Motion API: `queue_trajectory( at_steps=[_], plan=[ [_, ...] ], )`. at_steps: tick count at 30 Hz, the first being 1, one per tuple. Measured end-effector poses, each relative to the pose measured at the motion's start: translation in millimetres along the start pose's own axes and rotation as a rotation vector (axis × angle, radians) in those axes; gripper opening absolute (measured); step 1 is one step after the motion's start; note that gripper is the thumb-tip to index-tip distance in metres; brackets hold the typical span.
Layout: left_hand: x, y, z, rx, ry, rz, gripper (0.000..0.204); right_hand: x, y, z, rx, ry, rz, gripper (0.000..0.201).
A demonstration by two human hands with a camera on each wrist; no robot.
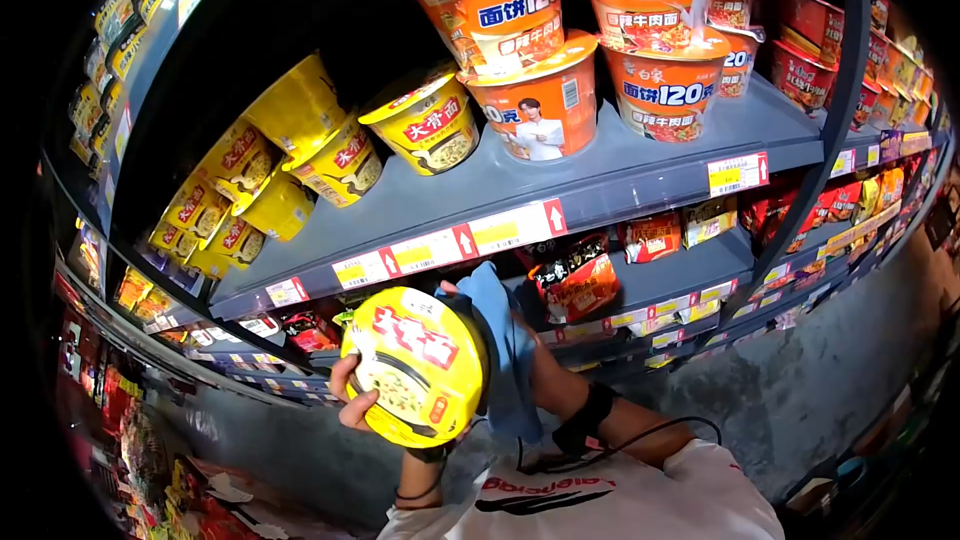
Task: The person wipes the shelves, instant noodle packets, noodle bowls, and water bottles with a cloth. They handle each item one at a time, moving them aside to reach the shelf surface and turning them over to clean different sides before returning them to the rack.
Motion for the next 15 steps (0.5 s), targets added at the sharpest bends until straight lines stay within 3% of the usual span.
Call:
queue_trajectory(
  at_steps=[1, 2, 3, 4, 5, 6, 8, 9, 10, 12, 13, 14, 15],
  plan=[
    [0.1, -7.1, -4.5, -0.004, 0.039, 0.059, 0.035, 13.1, -0.6, 10.4, -0.021, 0.017, 0.013, 0.076],
    [2.4, -13.4, -10.3, -0.007, 0.083, 0.121, 0.034, 32.4, -1.4, 18.9, -0.086, 0.046, 0.200, 0.078],
    [-1.0, -12.0, -12.1, -0.045, 0.034, 0.243, 0.034, 18.3, 1.9, 26.7, 0.074, 0.149, 0.142, 0.071],
    [12.7, -11.2, -54.5, 0.131, 0.092, 0.029, 0.049, 3.2, 1.3, 33.9, 0.242, 0.241, 0.082, 0.064],
    [20.6, 1.2, -92.5, 0.265, 0.010, -0.005, 0.073, 21.0, -3.8, 40.2, 0.265, 0.242, 0.171, 0.066],
    [33.0, -2.8, -113.0, 0.265, 0.010, -0.005, 0.073, 19.0, -5.6, 42.0, 0.265, 0.242, 0.171, 0.066],
    [53.2, -13.1, -151.8, 0.207, 0.095, 0.037, 0.084, 7.1, -11.2, 52.7, 0.230, 0.067, 0.143, 0.062],
    [64.8, -26.2, -195.8, 0.235, 0.022, -0.170, 0.079, -19.0, -24.1, 33.4, 0.303, -0.452, -0.124, 0.049],
    [74.6, -27.7, -199.7, 0.272, 0.061, 0.002, 0.077, -17.2, -28.6, 36.4, 0.303, -0.452, -0.123, 0.049],
    [116.1, -29.1, -242.7, -0.014, -0.067, 0.042, 0.077, -4.4, -41.9, 49.4, 0.056, -0.265, -0.070, 0.042],
    [129.5, -35.9, -249.5, -0.049, -0.088, 0.126, 0.079, 4.7, -41.8, 50.8, 0.024, -0.223, -0.077, 0.040],
    [136.9, -39.4, -252.6, -0.089, -0.096, 0.199, 0.081, 2.6, -44.5, 50.5, 0.041, -0.223, -0.071, 0.040],
    [145.7, -38.5, -255.0, -0.039, -0.079, 0.084, 0.079, -2.4, -50.2, 48.1, 0.147, -0.230, -0.147, 0.040]
  ],
)
Point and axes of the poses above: each hand's wrist, its own z-axis away from the middle knuckle, its own x-axis out of the palm, y = z × x, the point moved 1 cm from there along -z, towards the middle knuckle, and after that the axes turned 12 degrees about -z, right-handed, at the moved point
